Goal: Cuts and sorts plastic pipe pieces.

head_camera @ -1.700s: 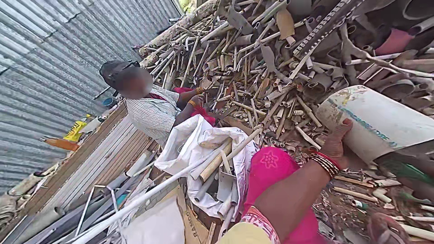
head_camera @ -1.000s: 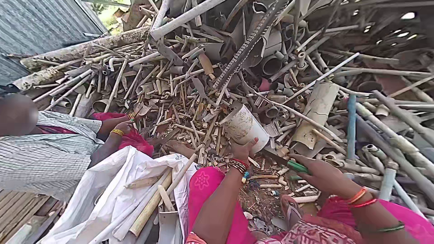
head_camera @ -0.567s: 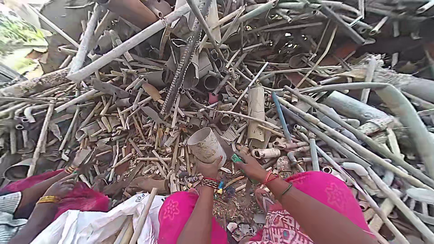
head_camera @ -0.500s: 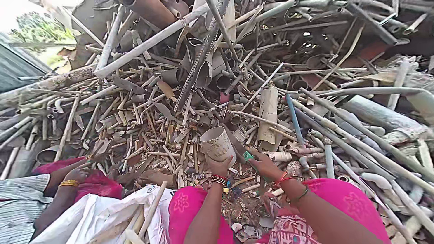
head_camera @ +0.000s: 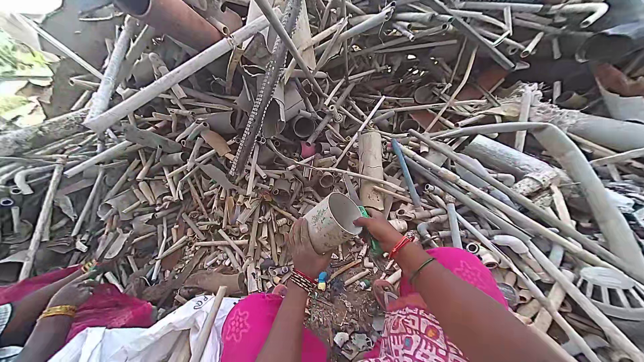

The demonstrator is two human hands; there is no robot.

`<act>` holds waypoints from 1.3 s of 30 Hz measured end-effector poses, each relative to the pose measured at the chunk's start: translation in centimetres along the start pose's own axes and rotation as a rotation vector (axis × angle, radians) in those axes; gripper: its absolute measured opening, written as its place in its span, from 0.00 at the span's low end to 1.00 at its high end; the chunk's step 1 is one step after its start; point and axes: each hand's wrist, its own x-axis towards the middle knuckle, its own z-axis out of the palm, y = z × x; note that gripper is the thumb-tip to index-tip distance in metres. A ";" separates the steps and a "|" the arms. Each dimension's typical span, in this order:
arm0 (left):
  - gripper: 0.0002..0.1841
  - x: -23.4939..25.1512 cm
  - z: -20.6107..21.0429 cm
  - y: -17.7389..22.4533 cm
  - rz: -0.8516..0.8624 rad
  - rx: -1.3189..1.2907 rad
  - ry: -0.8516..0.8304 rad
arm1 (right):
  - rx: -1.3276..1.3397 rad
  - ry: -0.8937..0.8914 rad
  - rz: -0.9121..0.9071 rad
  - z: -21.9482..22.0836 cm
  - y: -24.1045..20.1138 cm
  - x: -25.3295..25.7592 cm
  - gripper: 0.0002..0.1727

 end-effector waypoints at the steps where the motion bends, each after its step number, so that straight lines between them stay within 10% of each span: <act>1: 0.62 0.2 -0.7 0.2 -0.027 0.019 0.023 | 0.036 0.000 -0.006 0.4 -0.2 0.1 0.22; 5: 0.72 1.1 -4.8 2.0 -0.630 -0.453 -0.132 | 0.144 -0.025 -0.040 0.9 -1.0 0.4 0.20; 8: 0.43 1.6 -7.1 1.8 -1.089 -1.151 -0.225 | 0.175 -0.074 -0.002 0.8 -1.6 0.4 0.16; 11: 0.70 1.8 -9.0 0.1 -1.079 -1.470 -0.270 | 0.109 -0.202 -0.013 0.6 -1.7 0.6 0.15; 14: 0.61 1.9 -9.8 -0.2 -1.014 -1.609 -0.234 | 0.005 -0.301 -0.097 0.6 -2.0 0.4 0.19; 20: 0.49 0.7 -9.4 -0.5 -1.030 -1.655 -0.325 | 0.032 -0.262 -0.104 0.7 -1.6 1.0 0.17; 28: 0.59 2.5 -6.8 -0.5 -1.195 -1.072 -0.167 | -0.920 0.203 -0.653 -1.1 -1.4 -0.3 0.28; 39: 0.63 2.7 -3.8 0.1 -1.162 -0.940 0.016 | -1.365 -0.162 -0.408 2.3 1.1 0.2 0.30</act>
